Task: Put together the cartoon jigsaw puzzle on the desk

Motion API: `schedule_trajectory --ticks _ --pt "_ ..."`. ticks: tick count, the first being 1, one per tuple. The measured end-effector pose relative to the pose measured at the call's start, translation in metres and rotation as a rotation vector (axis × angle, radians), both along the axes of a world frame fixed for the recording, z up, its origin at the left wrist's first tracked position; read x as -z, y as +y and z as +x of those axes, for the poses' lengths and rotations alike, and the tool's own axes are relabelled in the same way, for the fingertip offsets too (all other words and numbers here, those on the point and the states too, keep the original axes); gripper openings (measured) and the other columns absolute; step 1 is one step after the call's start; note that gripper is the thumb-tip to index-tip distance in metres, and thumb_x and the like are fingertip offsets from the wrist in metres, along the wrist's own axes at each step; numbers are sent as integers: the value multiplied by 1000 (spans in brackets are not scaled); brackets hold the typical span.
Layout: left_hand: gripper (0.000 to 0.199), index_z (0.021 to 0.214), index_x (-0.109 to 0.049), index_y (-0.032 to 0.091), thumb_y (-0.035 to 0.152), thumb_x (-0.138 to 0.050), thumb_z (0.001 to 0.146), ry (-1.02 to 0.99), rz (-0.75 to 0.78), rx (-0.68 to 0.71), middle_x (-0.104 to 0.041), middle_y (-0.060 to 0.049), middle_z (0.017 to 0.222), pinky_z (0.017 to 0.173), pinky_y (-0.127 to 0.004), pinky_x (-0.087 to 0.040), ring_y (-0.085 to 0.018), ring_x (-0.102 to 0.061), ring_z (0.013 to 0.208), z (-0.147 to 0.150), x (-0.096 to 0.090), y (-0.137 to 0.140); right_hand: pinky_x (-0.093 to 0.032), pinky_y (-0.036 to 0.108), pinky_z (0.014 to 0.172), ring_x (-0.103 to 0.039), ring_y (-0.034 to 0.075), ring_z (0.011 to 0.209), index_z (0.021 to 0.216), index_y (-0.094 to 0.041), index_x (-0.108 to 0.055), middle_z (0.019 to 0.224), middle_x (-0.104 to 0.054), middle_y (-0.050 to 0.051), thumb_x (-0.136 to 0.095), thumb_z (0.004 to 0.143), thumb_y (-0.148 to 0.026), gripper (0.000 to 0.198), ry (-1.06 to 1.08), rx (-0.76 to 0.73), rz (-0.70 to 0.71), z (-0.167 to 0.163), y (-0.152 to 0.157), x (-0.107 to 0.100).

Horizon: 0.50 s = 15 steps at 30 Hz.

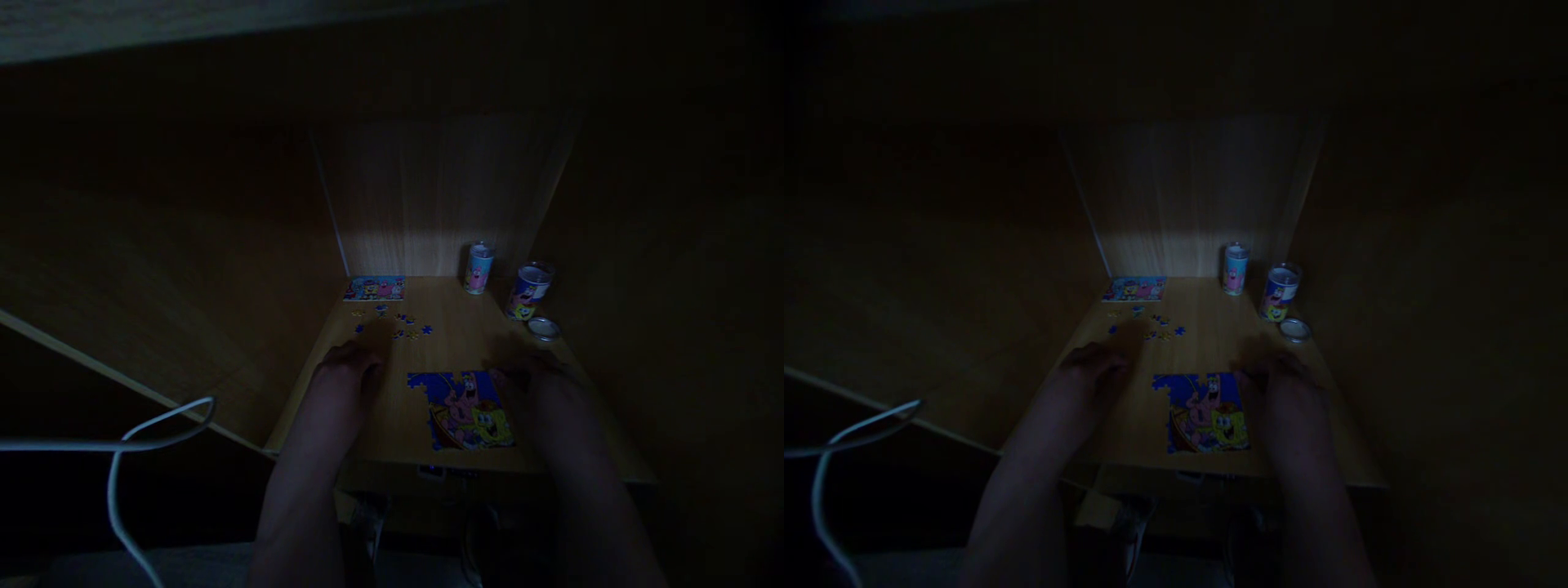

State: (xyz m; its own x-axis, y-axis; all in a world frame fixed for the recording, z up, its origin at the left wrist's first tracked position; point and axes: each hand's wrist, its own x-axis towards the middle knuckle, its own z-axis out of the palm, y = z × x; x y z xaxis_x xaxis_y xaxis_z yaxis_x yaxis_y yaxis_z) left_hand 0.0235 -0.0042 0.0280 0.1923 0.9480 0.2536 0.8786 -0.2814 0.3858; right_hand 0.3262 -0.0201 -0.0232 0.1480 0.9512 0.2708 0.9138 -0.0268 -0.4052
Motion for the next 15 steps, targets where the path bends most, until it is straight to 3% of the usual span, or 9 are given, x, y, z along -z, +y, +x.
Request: schedule_trajectory --ticks 7,15 --pt "18 100 -77 23 20 -59 100 -12 30 22 -76 -7 109 92 -39 -54 -25 -70 102 -3 3 1 -49 35 68 -75 25 81 100 -26 -76 94 -81 6 -61 97 -48 28 323 61 -74 -3 -4 -10" --pt "18 99 -77 24 20 -60 99 -6 36 22 -77 -7 108 92 -39 -55 -25 -70 102 -1 1 1 -57 37 85 -78 26 96 108 -24 -78 109 -82 8 -61 96 -48 32 542 -9 2 3 -3 -6"
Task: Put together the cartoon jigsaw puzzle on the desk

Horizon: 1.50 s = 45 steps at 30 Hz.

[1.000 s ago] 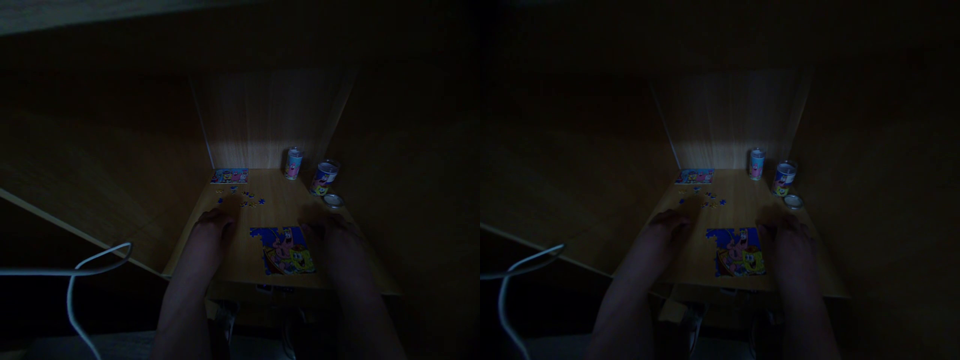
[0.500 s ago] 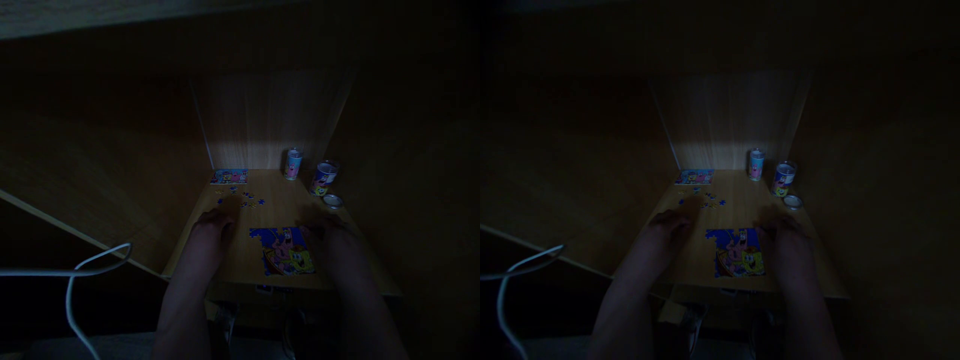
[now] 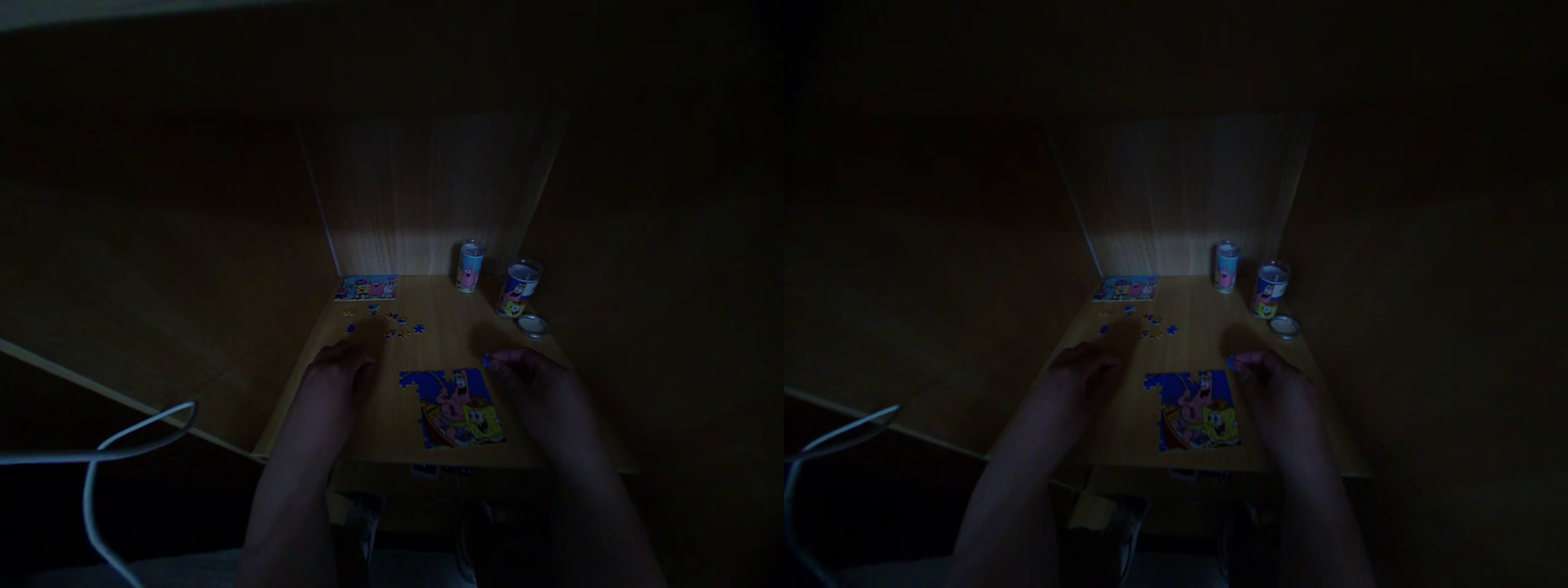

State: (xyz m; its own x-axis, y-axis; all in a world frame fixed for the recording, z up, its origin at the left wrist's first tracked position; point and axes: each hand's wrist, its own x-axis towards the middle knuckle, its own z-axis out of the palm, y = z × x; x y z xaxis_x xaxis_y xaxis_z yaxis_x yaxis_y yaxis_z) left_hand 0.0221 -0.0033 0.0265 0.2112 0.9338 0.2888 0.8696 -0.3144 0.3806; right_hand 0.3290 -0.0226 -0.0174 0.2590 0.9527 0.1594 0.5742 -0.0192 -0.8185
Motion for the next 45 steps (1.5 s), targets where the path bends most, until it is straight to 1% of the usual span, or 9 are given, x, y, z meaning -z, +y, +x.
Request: schedule_trajectory --ticks 8,14,23,27,30,35,38,42,45 --pt "17 98 -78 23 19 -61 98 14 -11 -15 -78 -8 108 92 -41 -56 -27 -71 103 2 -3 1 -57 39 88 -77 26 98 110 -24 -77 111 -82 8 -59 97 -47 32 4 -21 -31 0 0 0" --pt "18 101 -77 24 20 -59 101 -48 -12 13 -77 -6 109 92 -39 -54 -25 -70 103 9 -3 -3 -58 39 91 -76 25 101 112 -24 -76 115 -81 8 -57 100 -47 32 51 -121 31 -2 -1 1" --pt "17 108 -76 25 18 -62 101 -205 -18 243 -77 -3 106 93 -38 -55 -22 -70 103 51 6 -10 -61 35 82 -76 22 95 110 -25 -74 109 -80 7 -60 100 -44 26 83 -258 70 -12 -6 -2" --pt "21 119 -75 28 24 -68 100 -318 -66 280 -77 -3 112 96 -40 -55 -23 -70 107 72 9 -16 -60 31 80 -74 19 91 108 -25 -73 104 -79 5 -64 98 -39 19 116 -379 74 -14 -8 -2" --pt "18 114 -77 29 23 -66 100 -411 -138 301 -78 -3 107 93 -38 -56 -21 -72 101 82 13 -18 -59 30 82 -74 19 92 105 -25 -73 101 -78 4 -64 98 -37 16 98 -393 99 -15 -9 -4" --pt "14 107 -76 25 27 -65 99 -748 -335 261 -80 -3 101 81 -32 -60 -18 -74 89 84 24 -14 -58 30 81 -72 19 91 107 -25 -71 102 -76 5 -63 99 -37 17 60 -362 143 -18 -11 -8" --pt "13 104 -74 22 30 -69 95 -918 -375 197 -80 -3 98 83 -33 -61 -19 -75 90 79 23 -9 -57 32 84 -70 20 97 108 -26 -70 107 -74 5 -61 101 -34 14 -28 -367 187 -19 -9 -10" --pt "25 115 -77 24 35 -68 94 -939 -338 119 -81 -4 107 94 -38 -59 -21 -75 100 69 13 -6 -55 37 89 -67 22 103 106 -27 -69 108 -72 4 -61 102 -26 9 -165 -453 226 -20 -5 -10" --pt "23 107 -78 23 37 -66 94 -872 -344 55 -81 -4 106 96 -38 -57 -23 -74 102 56 7 -5 -53 40 92 -64 23 107 107 -28 -68 109 -72 3 -63 100 -21 12 -221 -495 237 -21 -3 -9"
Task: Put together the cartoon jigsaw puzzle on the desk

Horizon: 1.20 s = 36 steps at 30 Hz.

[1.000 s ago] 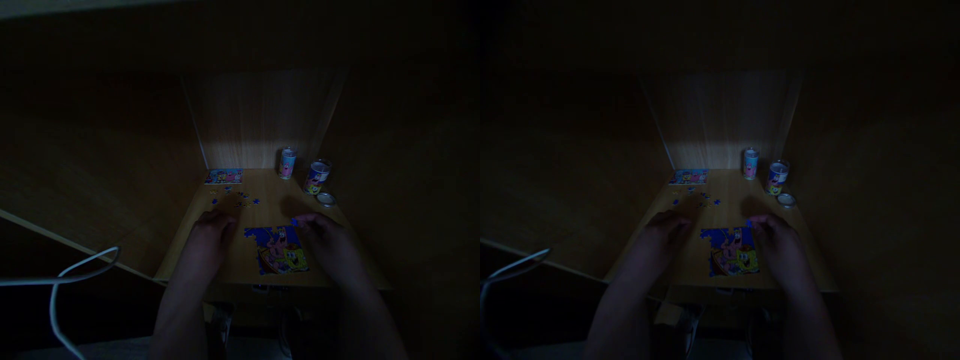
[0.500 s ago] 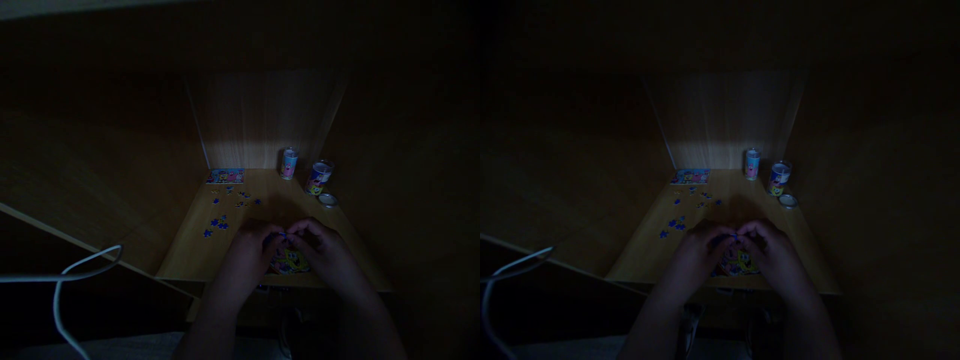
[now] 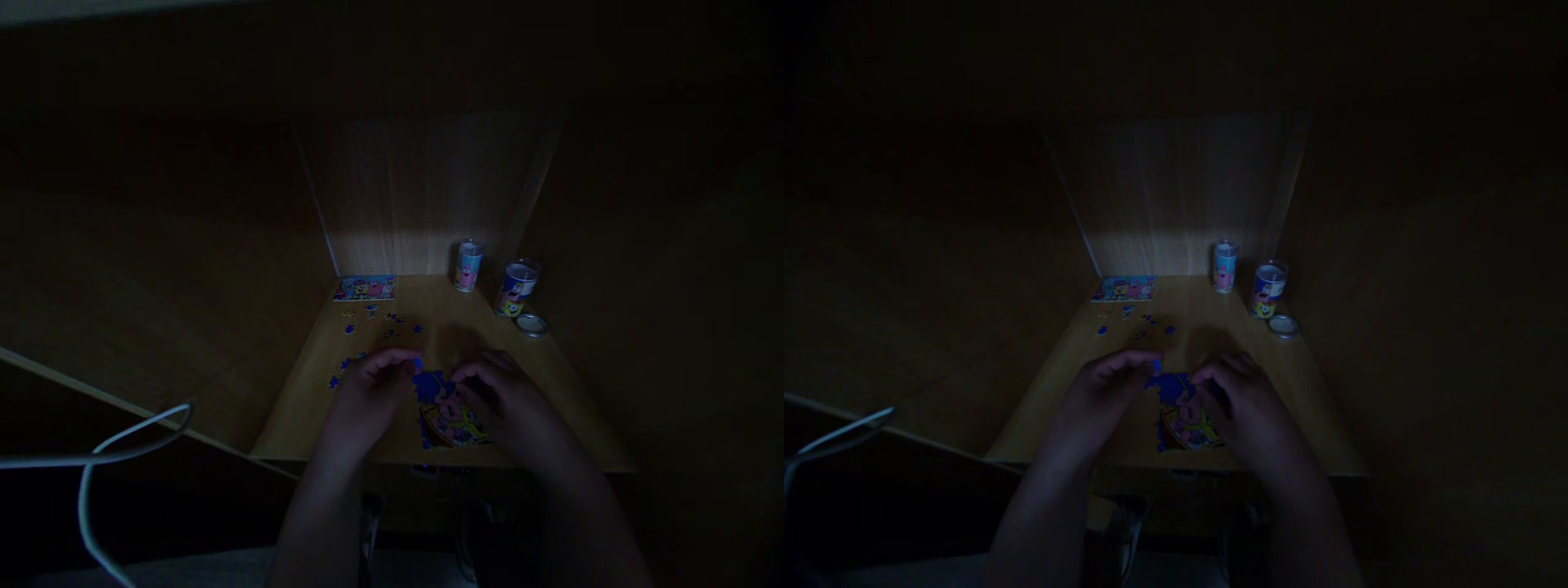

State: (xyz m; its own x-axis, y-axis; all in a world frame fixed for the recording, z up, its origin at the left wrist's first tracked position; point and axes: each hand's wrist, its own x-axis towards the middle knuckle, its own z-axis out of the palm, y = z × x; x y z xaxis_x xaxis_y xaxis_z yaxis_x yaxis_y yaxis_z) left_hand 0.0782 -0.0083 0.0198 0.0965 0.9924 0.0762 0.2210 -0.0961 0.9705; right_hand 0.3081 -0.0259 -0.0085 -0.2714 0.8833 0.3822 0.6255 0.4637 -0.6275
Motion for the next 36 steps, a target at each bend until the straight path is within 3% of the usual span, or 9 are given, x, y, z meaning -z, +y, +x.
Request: schedule_trajectory --ticks 5,14,36 --pt "20 102 -74 22 36 -65 91 192 -22 -82 -81 -2 99 87 -33 -56 -21 -75 94 -23 -3 3 -52 42 93 -64 23 107 107 -28 -68 109 -72 3 -64 99 -18 13 -36 7 -11 -1 1 2" --pt "19 94 -79 25 31 -62 93 450 -37 -47 -82 -1 99 90 -36 -54 -24 -76 96 -32 -4 3 -52 41 94 -64 24 108 106 -28 -69 110 -73 3 -67 97 -18 14 -88 10 5 -1 2 4" --pt "21 99 -80 26 21 -60 97 704 9 -81 -81 -3 106 91 -35 -52 -24 -75 101 -22 -2 5 -51 43 93 -64 24 105 104 -28 -69 106 -73 3 -68 96 -17 13 -98 2 14 -1 0 2"
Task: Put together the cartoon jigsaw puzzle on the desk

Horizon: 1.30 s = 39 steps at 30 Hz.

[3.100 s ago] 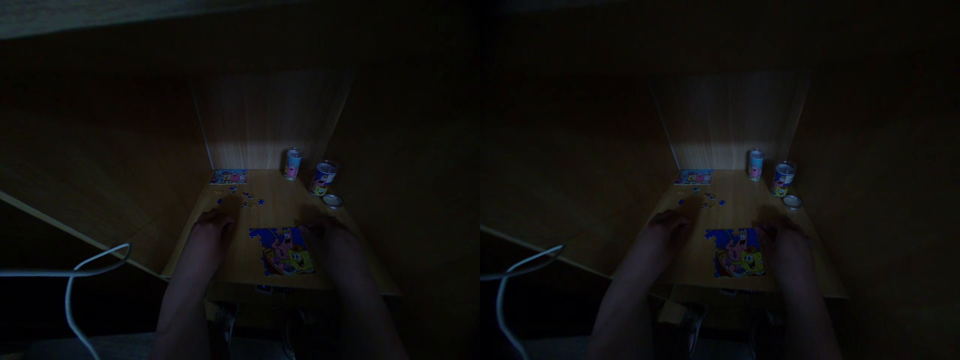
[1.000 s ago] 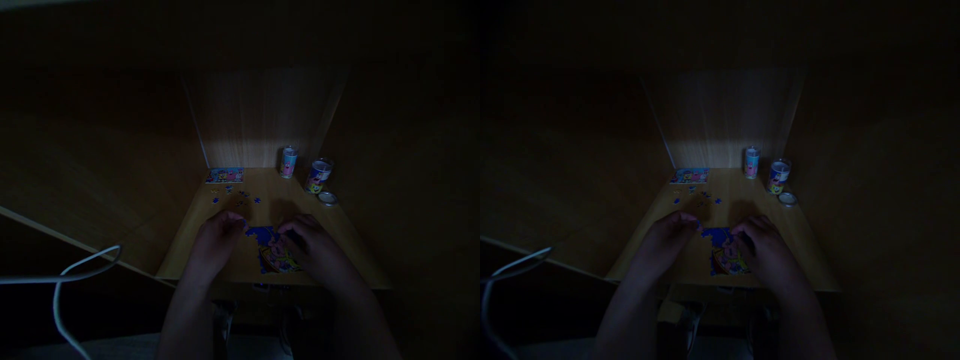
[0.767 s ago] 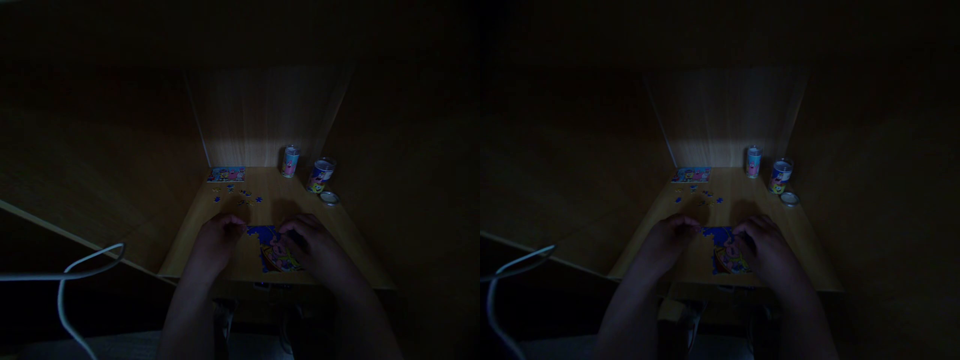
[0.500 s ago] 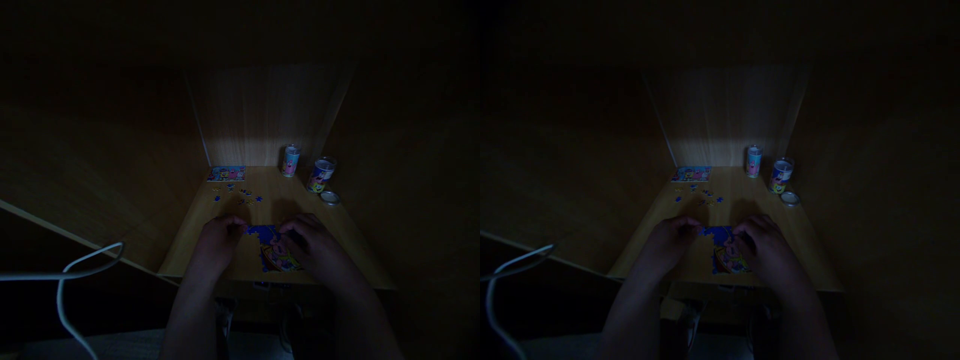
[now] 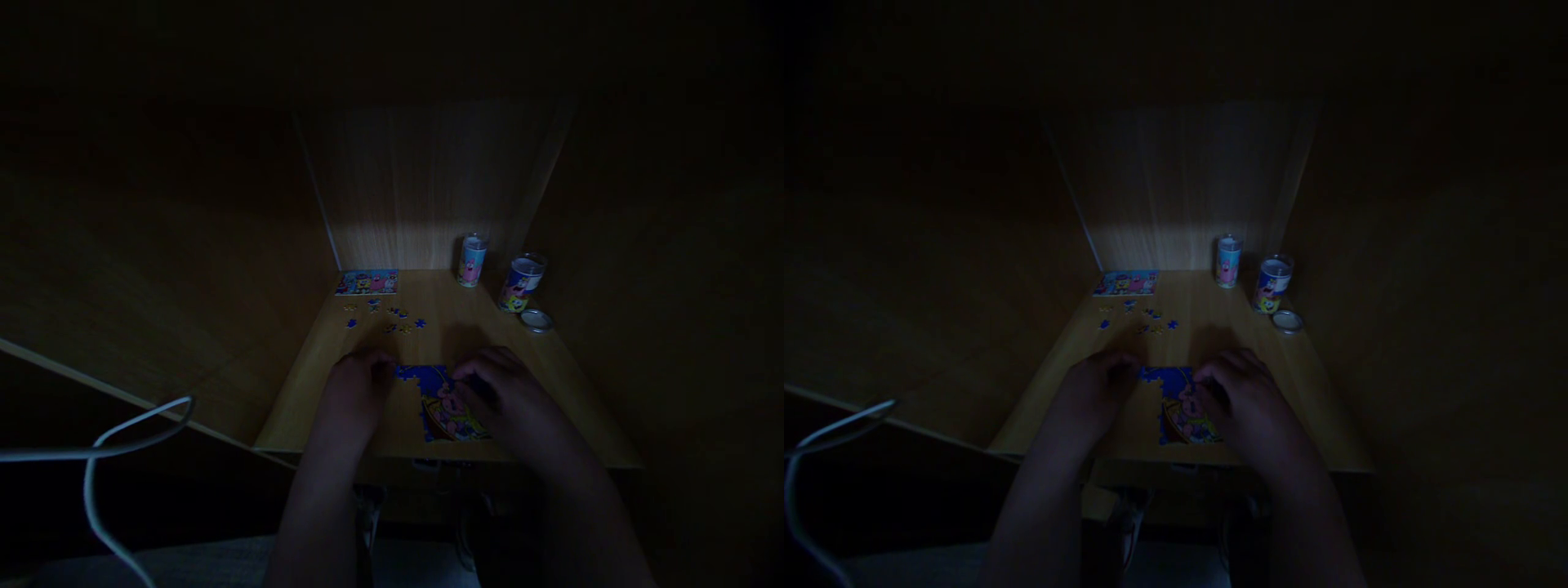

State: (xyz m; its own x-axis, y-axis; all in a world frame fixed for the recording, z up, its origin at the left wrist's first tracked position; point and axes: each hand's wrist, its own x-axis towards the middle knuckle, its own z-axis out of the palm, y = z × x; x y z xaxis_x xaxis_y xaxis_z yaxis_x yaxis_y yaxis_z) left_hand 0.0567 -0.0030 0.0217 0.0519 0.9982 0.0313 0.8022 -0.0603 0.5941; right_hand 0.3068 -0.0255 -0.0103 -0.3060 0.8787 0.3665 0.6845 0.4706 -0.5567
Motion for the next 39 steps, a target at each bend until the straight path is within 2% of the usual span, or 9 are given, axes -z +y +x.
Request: schedule_trajectory --ticks 6,10,15,27,39 --pt "21 104 -78 25 22 -58 100 14 52 -1 -80 -5 111 93 -37 -52 -25 -73 104 -3 1 0 -52 42 92 -65 24 104 103 -27 -70 105 -73 4 -68 96 -18 11 7 1 0 1 1 0" --pt "22 105 -78 25 21 -57 99 45 121 103 -77 -6 114 99 -40 -51 -28 -69 112 -11 3 0 -52 42 92 -65 24 106 103 -27 -70 107 -73 4 -68 96 -18 11 -3 3 4 0 0 -1" --pt "22 111 -78 27 21 -62 97 54 134 238 -76 -6 117 103 -41 -50 -27 -68 113 -17 7 0 -52 43 93 -66 24 105 103 -28 -71 107 -74 3 -68 97 -20 11 -17 -29 15 -1 0 -3" --pt "14 106 -74 23 21 -63 98 25 111 246 -74 -6 115 103 -40 -50 -25 -67 114 -19 7 3 -52 44 94 -66 23 104 102 -29 -71 107 -74 2 -70 96 -20 10 -18 -28 17 -2 1 -3" --pt "15 100 -75 25 18 -62 98 -1 146 293 -74 -3 109 101 -37 -50 -23 -68 110 -17 5 1 -51 42 92 -65 23 104 101 -29 -71 106 -74 2 -69 97 -23 7 -23 -39 10 -3 0 -4"
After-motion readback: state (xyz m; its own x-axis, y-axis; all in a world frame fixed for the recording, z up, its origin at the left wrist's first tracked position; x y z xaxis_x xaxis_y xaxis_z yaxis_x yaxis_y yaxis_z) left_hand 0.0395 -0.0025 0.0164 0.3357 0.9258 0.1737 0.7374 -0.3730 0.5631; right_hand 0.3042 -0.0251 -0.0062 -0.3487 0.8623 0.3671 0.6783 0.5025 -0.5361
